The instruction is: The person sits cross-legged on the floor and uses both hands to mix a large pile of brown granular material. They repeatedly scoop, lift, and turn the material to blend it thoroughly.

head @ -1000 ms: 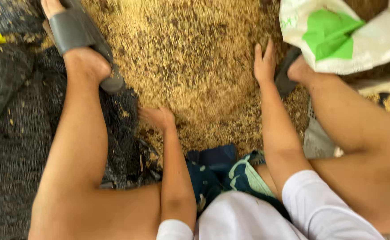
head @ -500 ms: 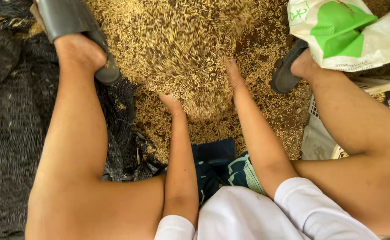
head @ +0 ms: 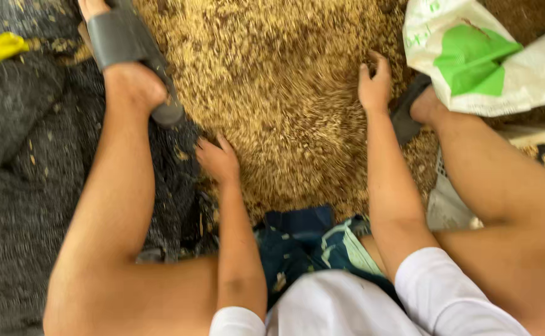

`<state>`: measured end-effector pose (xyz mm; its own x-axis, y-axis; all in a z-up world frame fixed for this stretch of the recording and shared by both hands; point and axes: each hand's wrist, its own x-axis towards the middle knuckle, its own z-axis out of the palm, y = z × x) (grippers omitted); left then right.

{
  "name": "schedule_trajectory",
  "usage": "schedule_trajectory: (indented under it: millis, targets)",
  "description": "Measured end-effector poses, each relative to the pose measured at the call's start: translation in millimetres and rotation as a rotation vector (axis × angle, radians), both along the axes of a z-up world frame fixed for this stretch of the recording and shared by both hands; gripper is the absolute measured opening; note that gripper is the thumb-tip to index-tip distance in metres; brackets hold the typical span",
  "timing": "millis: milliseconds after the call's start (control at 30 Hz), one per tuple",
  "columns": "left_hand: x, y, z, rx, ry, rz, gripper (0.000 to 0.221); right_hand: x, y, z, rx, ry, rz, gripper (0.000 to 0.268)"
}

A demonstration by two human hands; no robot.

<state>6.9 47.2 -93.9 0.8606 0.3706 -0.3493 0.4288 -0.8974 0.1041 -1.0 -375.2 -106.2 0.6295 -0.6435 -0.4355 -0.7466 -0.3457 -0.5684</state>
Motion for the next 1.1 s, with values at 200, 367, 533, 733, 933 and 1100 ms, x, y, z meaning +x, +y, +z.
schedule_trajectory:
  millis: [200, 367, 533, 733, 933, 1100]
  targets:
    - [15, -57, -14, -0.066, 0.109, 0.203, 0.066, 97, -65, -63, -0.31, -0.094, 0.352, 0.064]
    - [8, -62, -36, -0.711, -0.207, 0.949, 0.085, 227, -65, -117, 0.239, -0.169, 0.223, 0.047]
    - [-25, -41, -65, -0.859, -0.126, 1.354, 0.097, 249, -7, -125, 0.519, 0.018, 0.382, 0.042]
    - [-32, -43, -121, -0.865, 0.1, 1.456, 0.093, 162, 47, -62, 0.694, 0.287, 0.535, 0.039]
    - [-75, -69, -93, -1.001, 0.228, 1.445, 0.092, 72, 78, 2, 0.848, 0.391, 0.758, 0.039]
    - [-69, -78, -58, -1.09, 0.218, 1.463, 0.092, 146, 33, 3, 0.843, -0.371, 0.709, 0.04]
